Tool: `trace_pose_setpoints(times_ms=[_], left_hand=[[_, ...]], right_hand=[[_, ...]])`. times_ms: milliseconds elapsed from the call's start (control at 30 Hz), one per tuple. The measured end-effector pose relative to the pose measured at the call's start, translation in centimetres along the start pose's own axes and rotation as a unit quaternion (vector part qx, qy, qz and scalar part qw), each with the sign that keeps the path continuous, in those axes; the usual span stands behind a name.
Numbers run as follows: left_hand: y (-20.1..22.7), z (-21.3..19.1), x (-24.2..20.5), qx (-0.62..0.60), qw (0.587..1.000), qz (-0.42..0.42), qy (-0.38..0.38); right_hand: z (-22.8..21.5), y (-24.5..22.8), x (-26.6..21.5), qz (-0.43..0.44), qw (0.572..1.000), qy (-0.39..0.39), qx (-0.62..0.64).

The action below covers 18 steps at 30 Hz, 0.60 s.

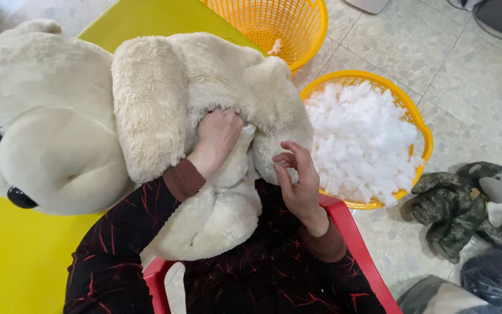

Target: The person repeatedly takes handfuls of white stuffing from a yellow basket and inserts them into the torso of a large white teddy bear. The person works by hand, pushing the stuffing into the opening and adjusting the bear's body throughout the clip.

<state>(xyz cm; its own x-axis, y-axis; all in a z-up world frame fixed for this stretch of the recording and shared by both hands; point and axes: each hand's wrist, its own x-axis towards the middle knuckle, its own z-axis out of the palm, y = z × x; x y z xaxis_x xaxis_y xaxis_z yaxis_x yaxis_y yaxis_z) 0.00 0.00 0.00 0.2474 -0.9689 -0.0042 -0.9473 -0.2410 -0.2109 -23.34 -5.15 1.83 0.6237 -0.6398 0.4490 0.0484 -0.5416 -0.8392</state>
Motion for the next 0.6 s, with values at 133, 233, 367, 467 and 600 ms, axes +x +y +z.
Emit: trace_pose_setpoints(times_ms=[133,233,367,467,600], left_hand=[[0.0,-3.7,-2.1,-0.017,0.991,0.012,0.131],[-0.3,-5.3,-3.7,-0.007,0.975,0.015,0.220],[-0.9,-4.0,-3.7,0.030,0.982,0.039,0.180],[-0.7,-1.4,-2.8,-0.021,0.987,-0.009,0.159],[-0.6,1.5,-1.1,-0.015,0.996,-0.050,0.072]], right_hand=[[-0.2,0.3,0.2,0.004,1.000,0.006,-0.021],[0.0,0.2,0.3,0.012,1.000,0.011,-0.010],[0.7,-0.1,0.6,-0.001,1.000,-0.002,-0.010],[1.2,-0.9,0.3,-0.015,1.000,-0.016,-0.021],[1.1,-1.7,-0.5,-0.014,0.999,-0.024,-0.036]])
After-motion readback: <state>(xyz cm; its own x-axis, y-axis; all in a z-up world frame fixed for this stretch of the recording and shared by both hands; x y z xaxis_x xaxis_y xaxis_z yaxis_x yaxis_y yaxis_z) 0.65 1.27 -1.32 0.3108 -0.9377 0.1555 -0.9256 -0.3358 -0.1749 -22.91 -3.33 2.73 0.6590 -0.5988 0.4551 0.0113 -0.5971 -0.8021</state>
